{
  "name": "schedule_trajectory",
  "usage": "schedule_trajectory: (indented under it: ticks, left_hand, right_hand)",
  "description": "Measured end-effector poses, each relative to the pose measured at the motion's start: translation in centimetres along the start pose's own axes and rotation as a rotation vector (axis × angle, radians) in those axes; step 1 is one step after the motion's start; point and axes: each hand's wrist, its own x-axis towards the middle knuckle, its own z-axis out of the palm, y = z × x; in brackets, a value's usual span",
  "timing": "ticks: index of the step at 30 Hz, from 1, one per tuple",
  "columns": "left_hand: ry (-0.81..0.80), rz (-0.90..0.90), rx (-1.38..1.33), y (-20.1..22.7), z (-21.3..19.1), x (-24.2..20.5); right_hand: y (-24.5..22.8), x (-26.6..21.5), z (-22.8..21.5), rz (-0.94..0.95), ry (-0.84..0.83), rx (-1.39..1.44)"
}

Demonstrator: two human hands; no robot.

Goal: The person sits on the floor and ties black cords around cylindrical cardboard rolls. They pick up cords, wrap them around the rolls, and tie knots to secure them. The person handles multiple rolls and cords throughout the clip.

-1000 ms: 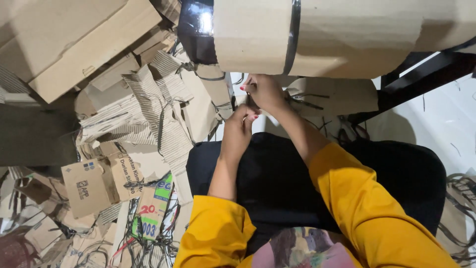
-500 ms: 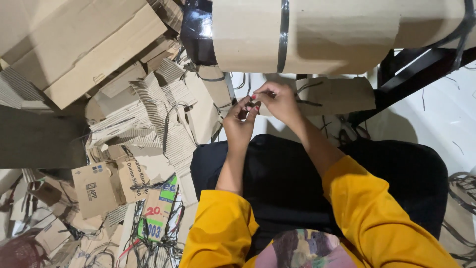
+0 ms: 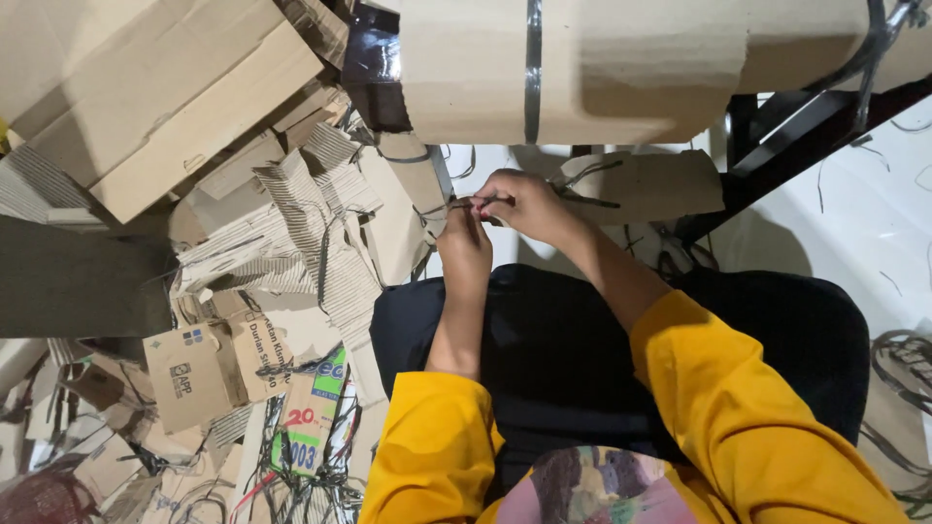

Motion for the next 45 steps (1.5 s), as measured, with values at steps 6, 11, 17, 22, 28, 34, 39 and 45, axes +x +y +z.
schedule_trajectory:
  ticks: [6,11,17,22,28,34,39,45]
  left_hand:
    - [0.028,0.063,0.041,-0.5,0.2,0.2]
    - [0.044,0.041,0.022,-1.6,0.6,-0.1]
    - [0.024,0.056,-0.033,-0.4,-0.3,-0.1]
    - [-0.012,0.014,-0.118,-0.1,-0.4,-0.8]
    - [0.058,-0.015,-0.144,-0.2,-0.3,-0.5]
    - [0.045,-0.061,0.174,-0.3,-0.3,-0.4]
    - [0.030,-0.051,0.174,0.7,-1.1,-0.5]
    - [0.015,0.006,0.205,1.0,-1.3,-0.4]
  right_hand:
    - [2.1,-0.3,0.4,-0.077,0.077,-0.020]
    - [3.3,-1.4,0.6,-0.216,0.067,-0.185]
    - [1.8,-2.0,-0.3,-0.408,0.056,-0.607]
    - [1.6,-1.4,-0.2,-0.256,-0.010,-0.508]
    - [1.5,0.5,-1.3,0.082,-0.231,-0.272]
    - [2.8,1.7,-1.3,0.387,-0.394,-0.187]
    - [1.3,2.9,-1.6,0.611,-0.455,-0.179]
    - [2.2,3.7,0.0,0.778,-0.445,-0.253]
